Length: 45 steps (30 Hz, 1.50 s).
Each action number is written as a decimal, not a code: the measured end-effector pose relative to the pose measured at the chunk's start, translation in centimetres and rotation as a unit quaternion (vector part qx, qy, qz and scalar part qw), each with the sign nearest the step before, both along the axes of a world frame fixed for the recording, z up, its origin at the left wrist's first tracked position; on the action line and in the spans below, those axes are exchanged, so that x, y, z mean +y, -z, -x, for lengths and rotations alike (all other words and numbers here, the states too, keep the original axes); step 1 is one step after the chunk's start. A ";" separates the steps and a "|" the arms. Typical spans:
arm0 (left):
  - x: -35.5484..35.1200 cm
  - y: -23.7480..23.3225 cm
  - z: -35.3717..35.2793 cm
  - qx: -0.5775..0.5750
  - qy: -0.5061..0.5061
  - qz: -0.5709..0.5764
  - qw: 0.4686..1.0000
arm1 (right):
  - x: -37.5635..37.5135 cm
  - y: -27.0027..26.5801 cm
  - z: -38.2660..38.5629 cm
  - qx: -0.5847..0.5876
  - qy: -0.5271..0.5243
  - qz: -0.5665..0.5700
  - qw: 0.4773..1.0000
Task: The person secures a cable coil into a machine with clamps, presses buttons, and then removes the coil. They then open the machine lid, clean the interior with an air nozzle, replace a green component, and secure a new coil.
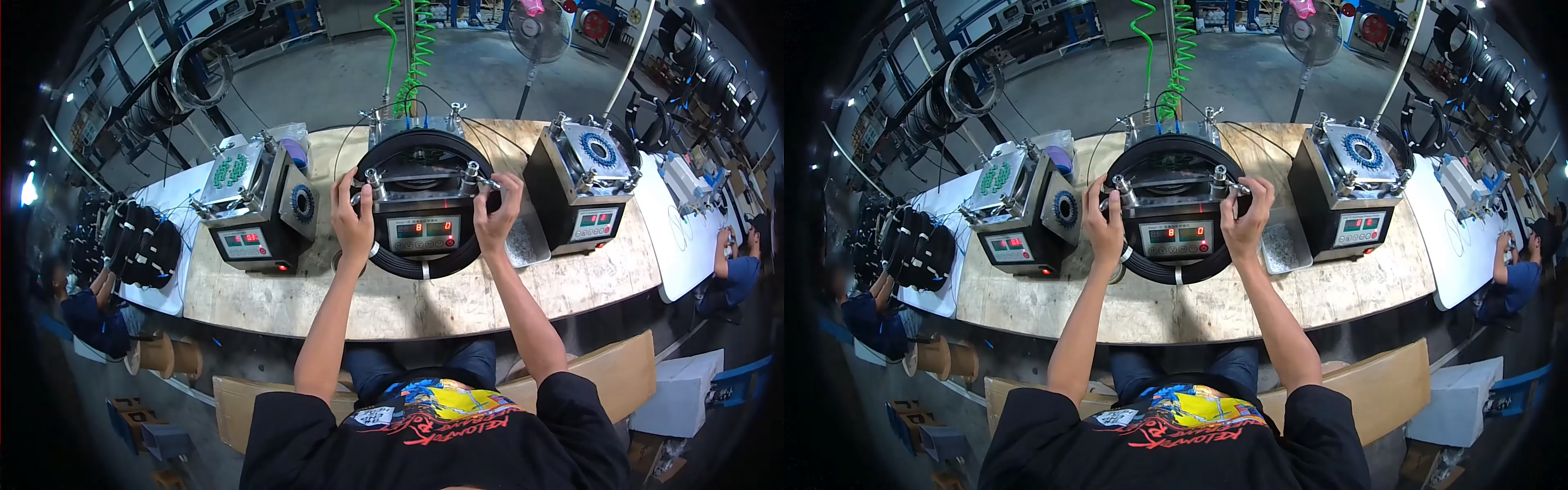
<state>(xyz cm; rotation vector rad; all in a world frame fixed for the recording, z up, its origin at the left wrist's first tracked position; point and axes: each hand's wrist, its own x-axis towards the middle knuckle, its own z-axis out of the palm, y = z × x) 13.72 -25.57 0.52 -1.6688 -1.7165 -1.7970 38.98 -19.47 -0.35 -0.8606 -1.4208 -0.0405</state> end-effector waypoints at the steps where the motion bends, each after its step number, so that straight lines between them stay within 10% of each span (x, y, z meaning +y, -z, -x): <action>1: 0.0 -0.1 0.0 0.001 -0.001 0.003 1.000 | -0.1 0.0 -0.1 -0.025 0.031 -0.010 0.999; 35: -0.4 0.1 -0.1 -0.001 0.000 -0.001 1.000 | -1.6 -0.3 0.0 0.109 -0.054 0.190 0.974; 45: -0.5 0.5 -0.3 -0.001 -0.008 0.005 1.000 | -7.4 5.2 0.3 -0.355 0.085 0.138 0.921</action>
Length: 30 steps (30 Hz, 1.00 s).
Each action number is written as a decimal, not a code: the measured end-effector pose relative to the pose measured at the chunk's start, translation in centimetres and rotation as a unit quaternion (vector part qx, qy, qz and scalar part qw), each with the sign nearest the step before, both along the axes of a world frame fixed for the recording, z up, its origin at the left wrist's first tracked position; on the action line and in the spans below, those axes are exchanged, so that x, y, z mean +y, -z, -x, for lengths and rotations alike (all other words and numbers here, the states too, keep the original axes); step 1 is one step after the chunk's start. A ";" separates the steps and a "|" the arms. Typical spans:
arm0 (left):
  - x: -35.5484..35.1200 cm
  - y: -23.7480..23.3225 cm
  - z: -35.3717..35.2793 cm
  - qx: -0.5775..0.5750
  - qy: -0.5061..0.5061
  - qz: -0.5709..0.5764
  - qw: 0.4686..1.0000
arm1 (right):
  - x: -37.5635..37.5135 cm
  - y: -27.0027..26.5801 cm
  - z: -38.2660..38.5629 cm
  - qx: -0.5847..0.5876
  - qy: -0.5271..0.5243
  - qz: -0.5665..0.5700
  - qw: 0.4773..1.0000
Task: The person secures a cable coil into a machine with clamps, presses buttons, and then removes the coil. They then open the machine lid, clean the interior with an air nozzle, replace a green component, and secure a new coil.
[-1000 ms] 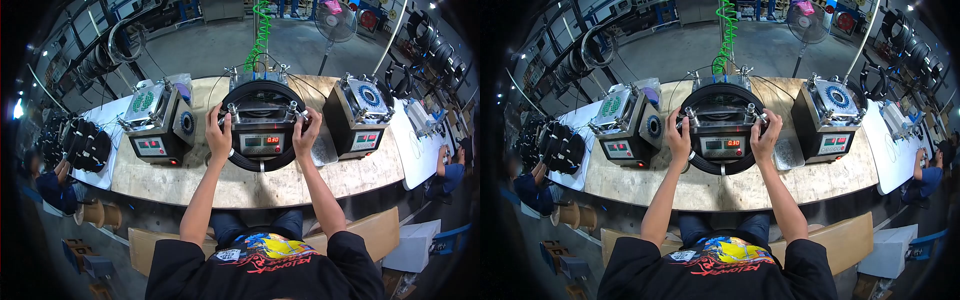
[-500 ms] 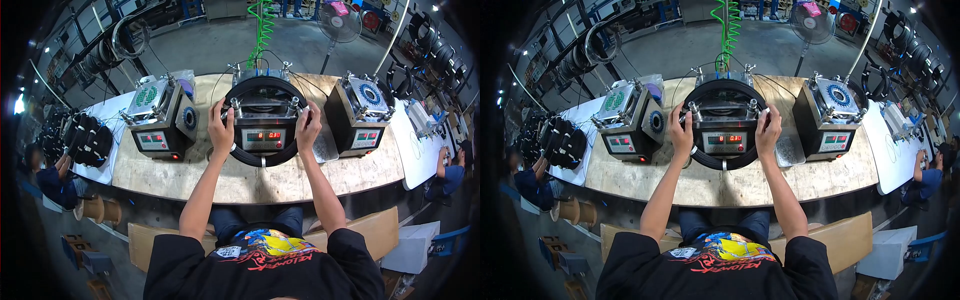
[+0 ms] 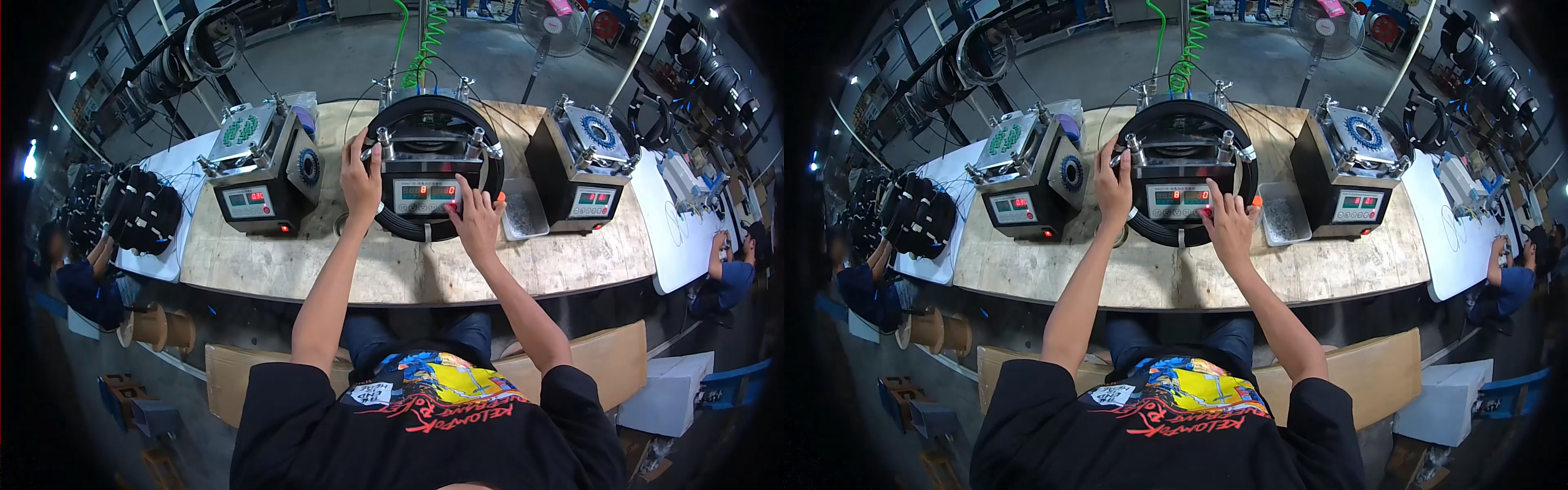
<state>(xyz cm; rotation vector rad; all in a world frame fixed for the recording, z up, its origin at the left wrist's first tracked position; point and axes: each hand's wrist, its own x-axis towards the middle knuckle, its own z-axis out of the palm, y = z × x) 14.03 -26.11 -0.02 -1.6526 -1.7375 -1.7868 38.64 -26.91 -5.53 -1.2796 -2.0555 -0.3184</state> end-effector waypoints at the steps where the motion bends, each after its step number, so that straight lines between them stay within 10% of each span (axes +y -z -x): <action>1: -0.1 0.1 0.0 0.000 -0.002 0.001 1.000 | -0.1 -0.2 0.1 -0.008 0.007 0.007 1.000; 22: -0.2 -0.1 -0.2 -0.003 -0.004 -0.001 1.000 | -1.0 -0.9 1.3 -0.039 0.043 0.086 0.995; 30: -1.1 1.3 0.6 0.071 -0.057 -0.056 0.994 | 0.0 0.4 -1.7 0.205 -0.089 0.017 0.974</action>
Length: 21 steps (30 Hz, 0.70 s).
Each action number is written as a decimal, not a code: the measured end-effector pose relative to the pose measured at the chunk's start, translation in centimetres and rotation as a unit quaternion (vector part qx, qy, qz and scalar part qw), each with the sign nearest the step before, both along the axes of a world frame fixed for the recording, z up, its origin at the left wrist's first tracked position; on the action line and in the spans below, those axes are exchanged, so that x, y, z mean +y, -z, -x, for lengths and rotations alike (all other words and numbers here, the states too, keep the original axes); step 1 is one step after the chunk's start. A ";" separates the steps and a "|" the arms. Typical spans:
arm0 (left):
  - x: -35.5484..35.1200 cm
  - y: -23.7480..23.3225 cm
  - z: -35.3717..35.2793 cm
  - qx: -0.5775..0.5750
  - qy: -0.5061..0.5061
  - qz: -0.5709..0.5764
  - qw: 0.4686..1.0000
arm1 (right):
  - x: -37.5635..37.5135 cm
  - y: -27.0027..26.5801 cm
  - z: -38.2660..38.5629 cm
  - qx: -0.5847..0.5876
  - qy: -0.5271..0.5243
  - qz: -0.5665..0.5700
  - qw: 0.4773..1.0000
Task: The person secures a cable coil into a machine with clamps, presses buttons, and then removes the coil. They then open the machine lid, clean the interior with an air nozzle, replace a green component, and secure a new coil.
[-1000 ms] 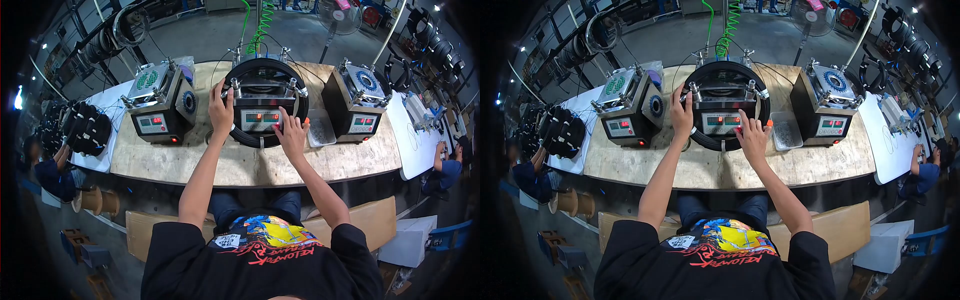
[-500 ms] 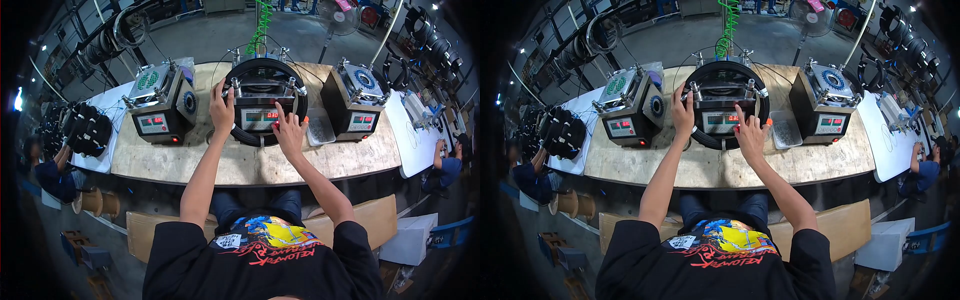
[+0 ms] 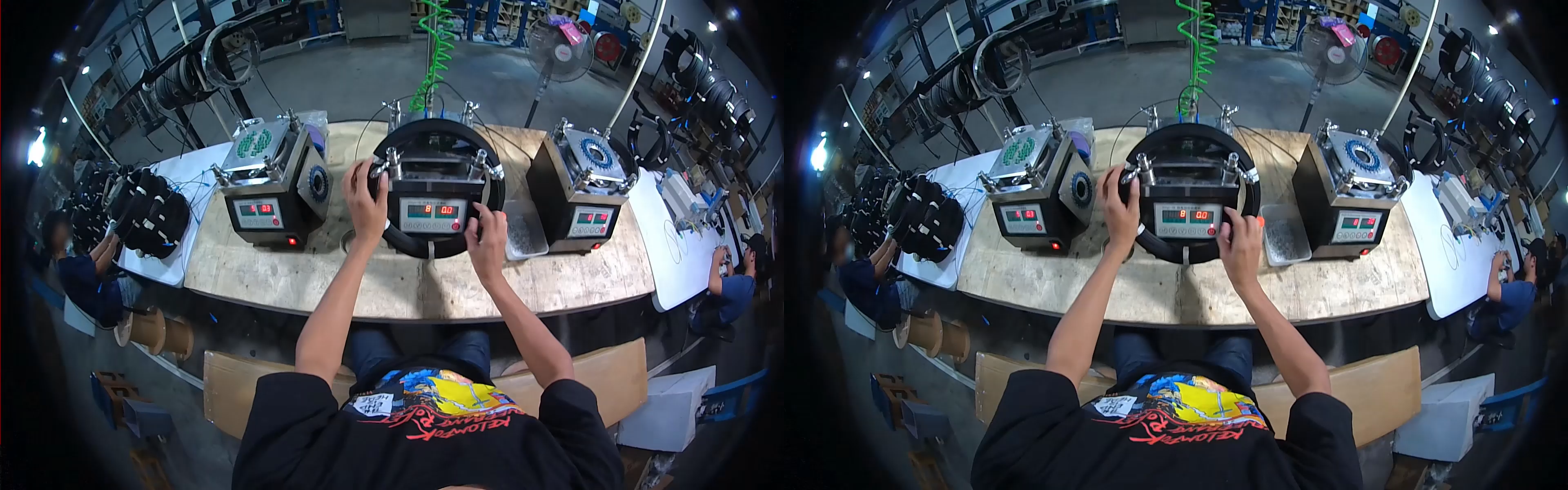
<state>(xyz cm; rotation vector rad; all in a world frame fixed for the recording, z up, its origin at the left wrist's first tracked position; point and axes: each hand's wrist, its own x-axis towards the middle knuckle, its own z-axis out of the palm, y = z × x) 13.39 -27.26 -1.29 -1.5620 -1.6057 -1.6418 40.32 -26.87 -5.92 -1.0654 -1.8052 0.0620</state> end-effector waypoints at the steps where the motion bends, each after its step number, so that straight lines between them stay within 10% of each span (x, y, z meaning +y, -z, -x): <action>1: -0.4 0.4 0.0 0.022 -0.019 -0.024 0.999 | 0.3 -0.4 -0.5 0.080 -0.022 0.029 0.996; 5: -0.3 2.7 -0.6 -0.213 0.001 -0.018 0.977 | 4.3 -2.4 -1.6 0.226 0.049 0.025 0.973; 9: 1.0 3.6 0.3 -0.405 0.179 0.064 0.895 | 8.4 -2.2 -1.7 0.251 -0.103 0.163 0.949; 21: 0.4 1.4 -0.3 -0.377 0.148 0.071 0.912 | 7.9 -1.3 -0.4 0.294 -0.061 0.139 0.944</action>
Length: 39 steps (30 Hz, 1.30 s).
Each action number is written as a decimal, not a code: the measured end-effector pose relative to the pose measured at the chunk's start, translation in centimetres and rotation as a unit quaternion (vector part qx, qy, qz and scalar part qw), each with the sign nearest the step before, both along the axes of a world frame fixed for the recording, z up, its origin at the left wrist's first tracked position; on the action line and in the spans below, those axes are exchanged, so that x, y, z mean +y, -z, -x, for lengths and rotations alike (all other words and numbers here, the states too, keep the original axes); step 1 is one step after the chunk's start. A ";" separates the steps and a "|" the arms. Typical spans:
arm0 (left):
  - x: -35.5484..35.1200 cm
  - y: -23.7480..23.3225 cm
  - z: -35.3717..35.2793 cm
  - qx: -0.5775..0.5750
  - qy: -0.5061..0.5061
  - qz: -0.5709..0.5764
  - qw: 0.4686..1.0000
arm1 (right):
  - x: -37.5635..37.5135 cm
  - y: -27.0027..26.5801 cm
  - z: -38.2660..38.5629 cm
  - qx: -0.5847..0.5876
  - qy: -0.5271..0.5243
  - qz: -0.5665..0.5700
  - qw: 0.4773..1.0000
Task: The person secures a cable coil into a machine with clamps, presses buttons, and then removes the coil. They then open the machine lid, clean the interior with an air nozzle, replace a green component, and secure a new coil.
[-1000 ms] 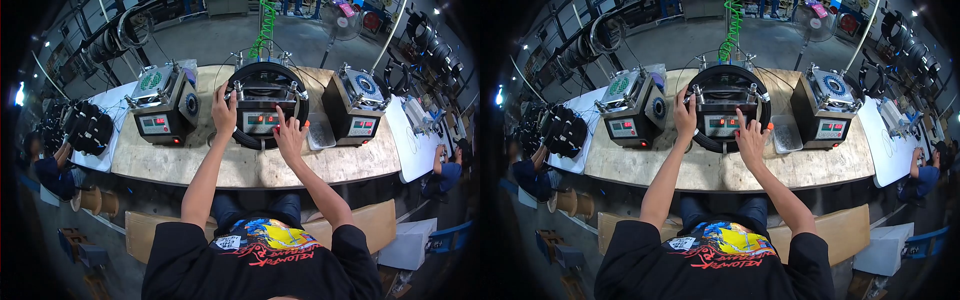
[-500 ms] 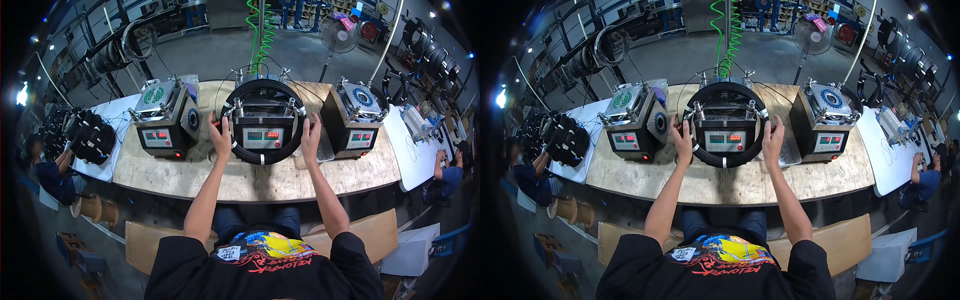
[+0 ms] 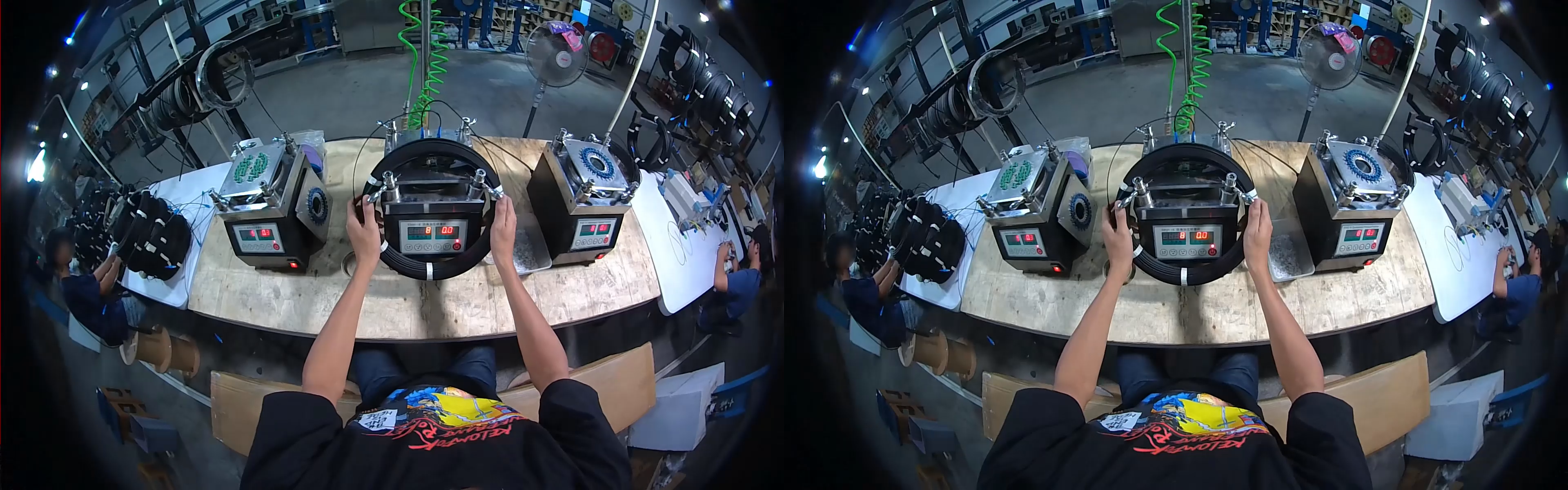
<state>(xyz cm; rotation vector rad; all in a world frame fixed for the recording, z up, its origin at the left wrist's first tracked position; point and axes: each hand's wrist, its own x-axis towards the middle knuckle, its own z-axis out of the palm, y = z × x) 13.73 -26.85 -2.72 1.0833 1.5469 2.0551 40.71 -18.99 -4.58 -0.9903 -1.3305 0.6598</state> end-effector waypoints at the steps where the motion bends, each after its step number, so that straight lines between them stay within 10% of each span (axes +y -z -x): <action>1: 0.1 0.4 0.1 0.050 -0.060 -0.026 0.997 | -0.4 -0.4 -0.3 -0.001 -0.009 0.012 1.000; 3: 0.3 0.6 0.2 0.149 -0.178 -0.079 0.969 | -0.9 -1.1 -0.2 0.020 0.009 -0.028 0.999; 10: -2.1 -4.1 2.2 0.432 -0.031 0.001 0.901 | -1.8 -5.9 -1.9 -0.122 0.004 -0.099 0.988; 18: 0.0 -5.0 3.6 0.487 0.017 -0.068 0.871 | -0.2 -6.7 -1.4 -0.142 -0.022 -0.088 0.986; 25: 2.8 -6.7 7.5 0.395 -0.003 -0.105 0.913 | 2.3 -8.5 -3.1 -0.059 -0.095 -0.013 0.994; 28: 7.8 -6.3 9.7 0.123 0.074 -0.059 0.988 | 7.6 -8.3 -3.1 -0.009 -0.093 -0.017 0.995; 39: 23.4 -1.4 9.9 -0.041 0.317 0.071 0.945 | 23.9 -5.8 3.4 0.022 -0.220 0.112 0.969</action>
